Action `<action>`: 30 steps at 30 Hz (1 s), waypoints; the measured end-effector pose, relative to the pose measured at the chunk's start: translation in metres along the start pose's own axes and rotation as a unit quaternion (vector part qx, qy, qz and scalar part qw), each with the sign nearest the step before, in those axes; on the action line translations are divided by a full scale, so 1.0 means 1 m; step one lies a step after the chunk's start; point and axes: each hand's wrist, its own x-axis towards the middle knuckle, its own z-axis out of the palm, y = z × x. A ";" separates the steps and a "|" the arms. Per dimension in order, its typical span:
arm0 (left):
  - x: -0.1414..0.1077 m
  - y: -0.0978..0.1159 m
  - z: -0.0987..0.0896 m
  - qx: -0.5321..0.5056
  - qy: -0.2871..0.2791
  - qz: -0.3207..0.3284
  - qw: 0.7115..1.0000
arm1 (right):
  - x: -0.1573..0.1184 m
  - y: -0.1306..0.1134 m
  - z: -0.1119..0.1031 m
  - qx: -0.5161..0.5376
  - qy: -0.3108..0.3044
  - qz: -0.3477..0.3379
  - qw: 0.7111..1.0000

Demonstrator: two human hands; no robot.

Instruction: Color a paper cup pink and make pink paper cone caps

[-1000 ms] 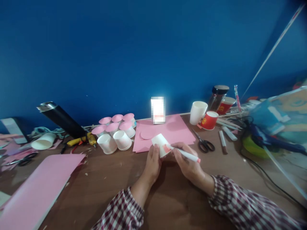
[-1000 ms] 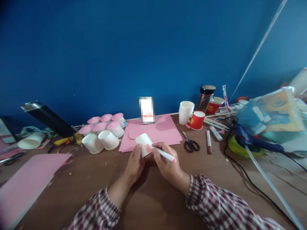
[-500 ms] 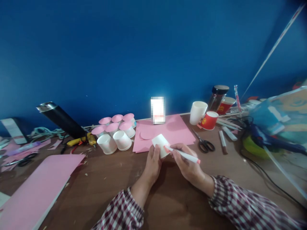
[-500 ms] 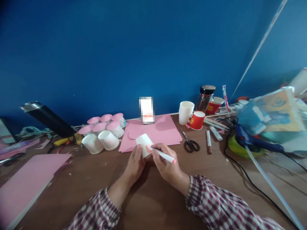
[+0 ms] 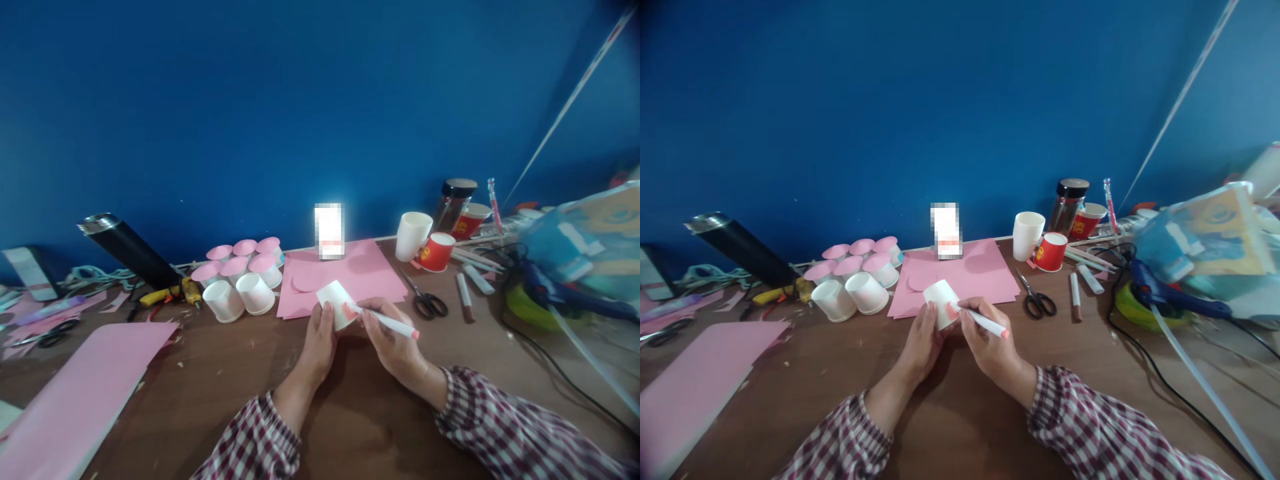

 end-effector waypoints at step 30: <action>-0.001 0.001 0.003 -0.086 -0.007 -0.018 0.996 | -0.002 -0.002 -0.002 0.021 -0.019 -0.013 1.000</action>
